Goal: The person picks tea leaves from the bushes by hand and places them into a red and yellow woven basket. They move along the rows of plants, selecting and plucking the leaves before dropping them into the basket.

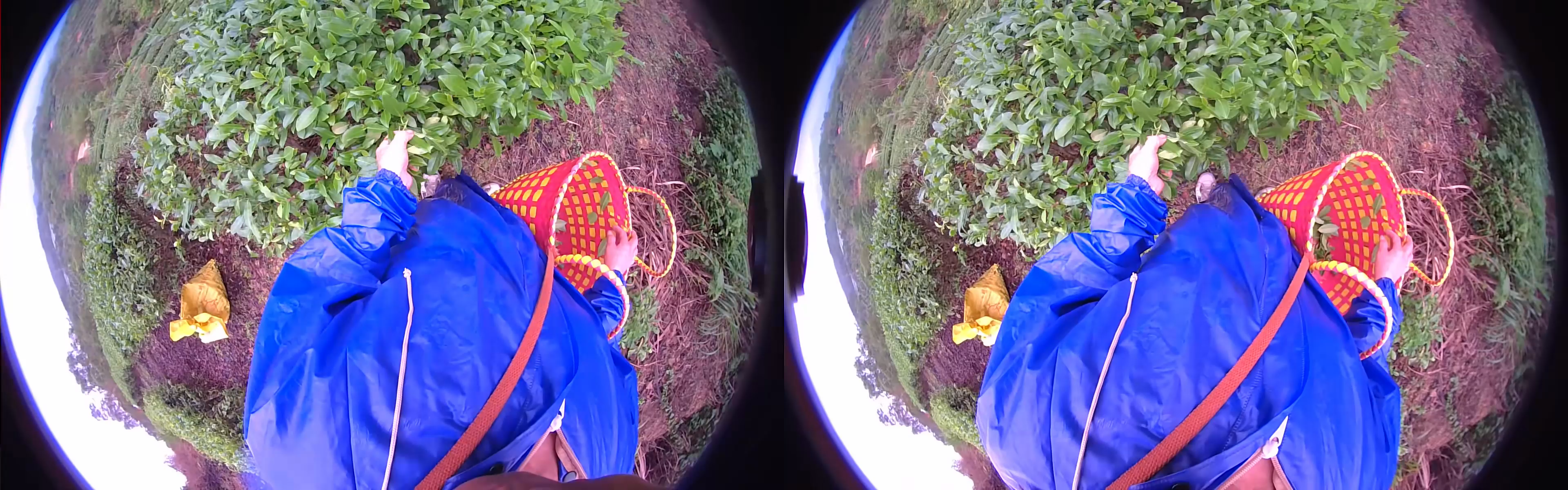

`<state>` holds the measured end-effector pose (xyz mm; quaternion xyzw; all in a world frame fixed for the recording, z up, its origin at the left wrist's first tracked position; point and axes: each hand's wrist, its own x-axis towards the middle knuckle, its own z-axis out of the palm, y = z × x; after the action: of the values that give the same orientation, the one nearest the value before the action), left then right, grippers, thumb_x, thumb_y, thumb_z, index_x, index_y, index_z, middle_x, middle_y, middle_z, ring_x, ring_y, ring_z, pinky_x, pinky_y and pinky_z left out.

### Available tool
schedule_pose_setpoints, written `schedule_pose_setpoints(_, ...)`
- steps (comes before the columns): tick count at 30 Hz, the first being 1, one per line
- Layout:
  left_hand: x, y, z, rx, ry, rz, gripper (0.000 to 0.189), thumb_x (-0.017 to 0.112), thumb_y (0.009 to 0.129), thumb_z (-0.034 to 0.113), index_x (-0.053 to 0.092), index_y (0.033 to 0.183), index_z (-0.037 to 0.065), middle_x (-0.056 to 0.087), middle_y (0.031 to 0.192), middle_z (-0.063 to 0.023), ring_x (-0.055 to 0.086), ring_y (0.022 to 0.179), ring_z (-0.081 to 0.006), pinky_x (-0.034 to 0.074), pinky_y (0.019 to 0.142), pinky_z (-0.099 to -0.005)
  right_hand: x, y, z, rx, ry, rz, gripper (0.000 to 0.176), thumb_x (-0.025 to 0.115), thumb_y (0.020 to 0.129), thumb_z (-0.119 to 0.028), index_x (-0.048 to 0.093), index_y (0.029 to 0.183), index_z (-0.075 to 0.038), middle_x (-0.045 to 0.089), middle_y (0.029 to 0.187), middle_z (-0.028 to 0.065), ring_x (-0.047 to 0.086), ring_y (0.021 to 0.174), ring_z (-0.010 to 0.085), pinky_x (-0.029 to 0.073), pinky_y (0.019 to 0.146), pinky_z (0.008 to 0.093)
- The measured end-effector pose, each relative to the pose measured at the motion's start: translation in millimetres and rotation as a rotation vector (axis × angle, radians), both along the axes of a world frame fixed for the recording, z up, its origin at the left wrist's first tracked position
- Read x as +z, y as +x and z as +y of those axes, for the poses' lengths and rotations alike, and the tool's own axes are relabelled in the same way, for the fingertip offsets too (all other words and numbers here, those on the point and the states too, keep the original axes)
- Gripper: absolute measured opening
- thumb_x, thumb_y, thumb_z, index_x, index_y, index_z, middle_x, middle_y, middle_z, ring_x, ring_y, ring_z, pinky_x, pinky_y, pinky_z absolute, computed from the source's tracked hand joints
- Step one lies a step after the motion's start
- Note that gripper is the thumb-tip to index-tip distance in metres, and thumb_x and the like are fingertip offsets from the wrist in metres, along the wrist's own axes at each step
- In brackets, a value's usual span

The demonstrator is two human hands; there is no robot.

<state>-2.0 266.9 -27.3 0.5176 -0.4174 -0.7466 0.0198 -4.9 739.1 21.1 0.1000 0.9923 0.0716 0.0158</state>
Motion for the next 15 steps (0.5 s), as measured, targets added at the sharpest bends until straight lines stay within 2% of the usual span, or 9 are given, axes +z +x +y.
schedule_pose_setpoints(7,4.6,-2.1,-15.0,0.162,-0.032,0.024,0.012,0.054,0.067,0.013,0.049,0.077,0.008,0.054,0.065,-0.0028,0.051,0.05,-0.0142,0.036,0.035,-0.0271,-0.1,5.3,-0.9,-0.038,0.005,0.005,0.022,0.055,0.07,-0.029,0.059,0.09,-0.02,0.041,0.114,0.0124,0.04,0.102,0.031,0.036,0.084,0.0389)
schedule_pose_setpoints(9,8.2,-2.5,-20.2,0.216,-0.108,0.172,0.011,0.054,0.067,0.008,0.05,0.077,0.007,0.051,0.064,-0.0022,0.05,0.052,-0.0132,0.038,0.04,-0.0259,0.1,5.2,-1.6,-0.043,0.001,0.006,0.022,0.055,0.07,-0.029,0.059,0.09,-0.02,0.041,0.114,0.0124,0.04,0.103,0.031,0.036,0.084,0.039)
schedule_pose_setpoints(10,12.4,-2.0,-20.8,0.214,-0.104,0.237,0.01,0.052,0.066,0.005,0.049,0.075,0.005,0.052,0.065,-0.0033,0.051,0.055,-0.0134,0.04,0.047,-0.0251,0.5,5.2,-2.1,-0.045,0.005,0.007,0.022,0.055,0.07,-0.029,0.059,0.09,-0.02,0.041,0.114,0.0127,0.04,0.103,0.031,0.036,0.084,0.0388)
schedule_pose_setpoints(11,11.8,0.8,-21.9,0.212,-0.103,0.235,0.01,0.052,0.066,0.005,0.049,0.075,0.005,0.052,0.065,-0.0033,0.051,0.055,-0.0134,0.04,0.047,-0.0251,0.7,5.8,-2.3,-0.048,0.01,0.008,0.022,0.055,0.07,-0.029,0.059,0.09,-0.02,0.041,0.114,0.013,0.04,0.103,0.031,0.036,0.084,0.0386)
schedule_pose_setpoints(14,4.6,13.4,-24.6,0.142,-0.062,0.364,0.004,0.049,0.067,0.001,0.048,0.071,0.002,0.054,0.067,-0.0053,0.05,0.061,-0.0132,0.04,0.061,-0.0245,-1.3,9.2,0.5,-0.044,0.006,0.025,0.022,0.055,0.07,-0.029,0.059,0.091,-0.02,0.041,0.114,0.0138,0.04,0.103,0.031,0.036,0.083,0.0386)
schedule_pose_setpoints(15,7.6,15.7,-24.8,0.139,-0.058,0.358,0.004,0.049,0.067,0.001,0.048,0.071,0.002,0.054,0.067,-0.0053,0.05,0.061,-0.0132,0.04,0.061,-0.0245,1.0,10.7,-1.7,-0.048,0.009,0.019,0.022,0.055,0.07,-0.029,0.059,0.091,-0.02,0.041,0.114,0.0138,0.04,0.103,0.031,0.036,0.083,0.0386)
